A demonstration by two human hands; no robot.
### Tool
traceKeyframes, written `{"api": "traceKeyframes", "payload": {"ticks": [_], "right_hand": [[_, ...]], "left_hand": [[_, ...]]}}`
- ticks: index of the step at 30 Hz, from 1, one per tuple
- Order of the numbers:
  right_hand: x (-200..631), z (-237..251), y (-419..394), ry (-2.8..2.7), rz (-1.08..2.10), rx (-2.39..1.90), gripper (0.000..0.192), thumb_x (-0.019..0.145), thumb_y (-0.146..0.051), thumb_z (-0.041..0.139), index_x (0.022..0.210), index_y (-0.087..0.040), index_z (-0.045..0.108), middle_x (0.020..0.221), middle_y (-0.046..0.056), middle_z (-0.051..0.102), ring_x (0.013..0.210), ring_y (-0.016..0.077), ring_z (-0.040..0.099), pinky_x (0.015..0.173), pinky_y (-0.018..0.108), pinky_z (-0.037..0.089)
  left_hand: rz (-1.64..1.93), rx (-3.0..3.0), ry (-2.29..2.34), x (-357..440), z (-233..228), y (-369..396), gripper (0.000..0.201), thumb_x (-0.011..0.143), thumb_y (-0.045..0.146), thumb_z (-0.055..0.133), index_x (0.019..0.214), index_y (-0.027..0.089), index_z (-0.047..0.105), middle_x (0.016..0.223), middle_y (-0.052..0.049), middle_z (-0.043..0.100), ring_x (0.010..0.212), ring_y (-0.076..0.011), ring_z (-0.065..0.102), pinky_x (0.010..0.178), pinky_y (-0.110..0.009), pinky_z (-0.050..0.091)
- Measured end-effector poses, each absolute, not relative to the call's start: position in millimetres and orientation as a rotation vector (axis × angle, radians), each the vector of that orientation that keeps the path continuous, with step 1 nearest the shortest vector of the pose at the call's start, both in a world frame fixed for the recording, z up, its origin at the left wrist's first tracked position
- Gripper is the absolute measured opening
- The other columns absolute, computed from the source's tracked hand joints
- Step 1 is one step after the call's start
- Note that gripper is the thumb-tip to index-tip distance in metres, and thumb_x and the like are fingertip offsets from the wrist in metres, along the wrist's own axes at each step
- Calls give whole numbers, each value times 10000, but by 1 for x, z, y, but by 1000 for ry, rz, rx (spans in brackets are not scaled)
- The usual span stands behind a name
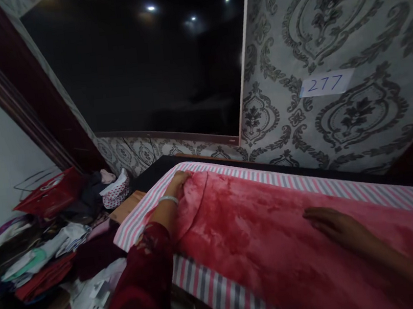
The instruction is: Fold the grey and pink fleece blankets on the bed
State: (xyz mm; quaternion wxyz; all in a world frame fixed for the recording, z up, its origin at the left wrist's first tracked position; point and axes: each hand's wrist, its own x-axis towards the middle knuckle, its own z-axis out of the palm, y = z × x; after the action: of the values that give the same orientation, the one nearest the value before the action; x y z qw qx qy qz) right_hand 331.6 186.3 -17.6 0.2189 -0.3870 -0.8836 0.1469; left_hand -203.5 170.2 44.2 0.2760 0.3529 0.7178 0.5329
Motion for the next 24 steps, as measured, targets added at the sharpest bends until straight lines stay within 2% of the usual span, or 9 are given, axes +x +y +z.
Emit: {"api": "traceKeyframes", "payload": {"ticks": [4, 6, 8, 12, 14, 18, 21, 24], "right_hand": [[337, -15, 198, -2364, 522, -1144, 556, 889, -657, 465, 1049, -219, 769, 1143, 111, 744, 1040, 304, 717, 959, 464, 576], [337, -15, 204, -2331, 539, -1164, 558, 872, -673, 481, 1033, -224, 771, 1122, 108, 751, 1023, 305, 721, 953, 463, 578], [336, -17, 209, -2309, 546, -1168, 550, 862, -674, 487, 1005, -228, 774, 1096, 107, 757, 1004, 302, 726, 945, 458, 581], [335, -21, 215, -2261, 584, -1202, 491, 853, -622, 495, 976, -232, 766, 1074, 103, 760, 985, 297, 726, 912, 434, 590], [335, -21, 219, -2242, 563, -1266, 467, 858, -585, 489, 993, -225, 755, 1088, 108, 756, 993, 300, 720, 909, 429, 583], [332, -25, 235, -2290, 307, -1396, 533, 869, -556, 403, 1084, -184, 719, 1135, 149, 728, 1058, 325, 675, 963, 465, 530], [323, -35, 252, -2400, 149, -1413, 588, 869, -563, 341, 1095, -158, 701, 1136, 175, 714, 1081, 336, 645, 982, 473, 499], [310, -44, 264, -2460, -55, -1460, 586, 884, -547, 295, 1103, -182, 698, 1165, 159, 706, 1073, 348, 629, 916, 489, 504]], "left_hand": [[1533, 859, 1994, -231, 61, 206, 258, 929, 370, 641, 822, 135, 628, 670, 18, 605, 574, -108, 566, 584, -254, 490], [1554, 835, 2037, -242, 63, 218, 241, 955, 365, 620, 883, 135, 631, 750, 19, 625, 613, -96, 575, 609, -250, 509], [1523, 827, 2071, -249, 60, 225, 229, 928, 347, 663, 858, 130, 637, 746, 20, 622, 608, -93, 564, 596, -242, 502], [1393, 844, 2058, -253, 50, 226, 221, 748, 251, 815, 687, 126, 643, 612, 0, 598, 549, -100, 526, 528, -217, 437], [1324, 854, 2012, -257, 49, 219, 217, 690, 260, 841, 696, 127, 670, 617, -20, 623, 555, -117, 550, 519, -221, 432], [1127, 841, 1916, -270, 53, 184, 338, 636, 361, 871, 836, 132, 723, 718, -60, 696, 564, -163, 610, 523, -261, 474], [984, 820, 1871, -273, 48, 150, 374, 626, 375, 891, 833, 112, 723, 678, -77, 690, 550, -184, 621, 518, -278, 495], [952, 822, 1906, -270, 39, 127, 334, 670, 338, 886, 812, 96, 704, 634, -46, 650, 550, -168, 607, 526, -270, 504]]}}
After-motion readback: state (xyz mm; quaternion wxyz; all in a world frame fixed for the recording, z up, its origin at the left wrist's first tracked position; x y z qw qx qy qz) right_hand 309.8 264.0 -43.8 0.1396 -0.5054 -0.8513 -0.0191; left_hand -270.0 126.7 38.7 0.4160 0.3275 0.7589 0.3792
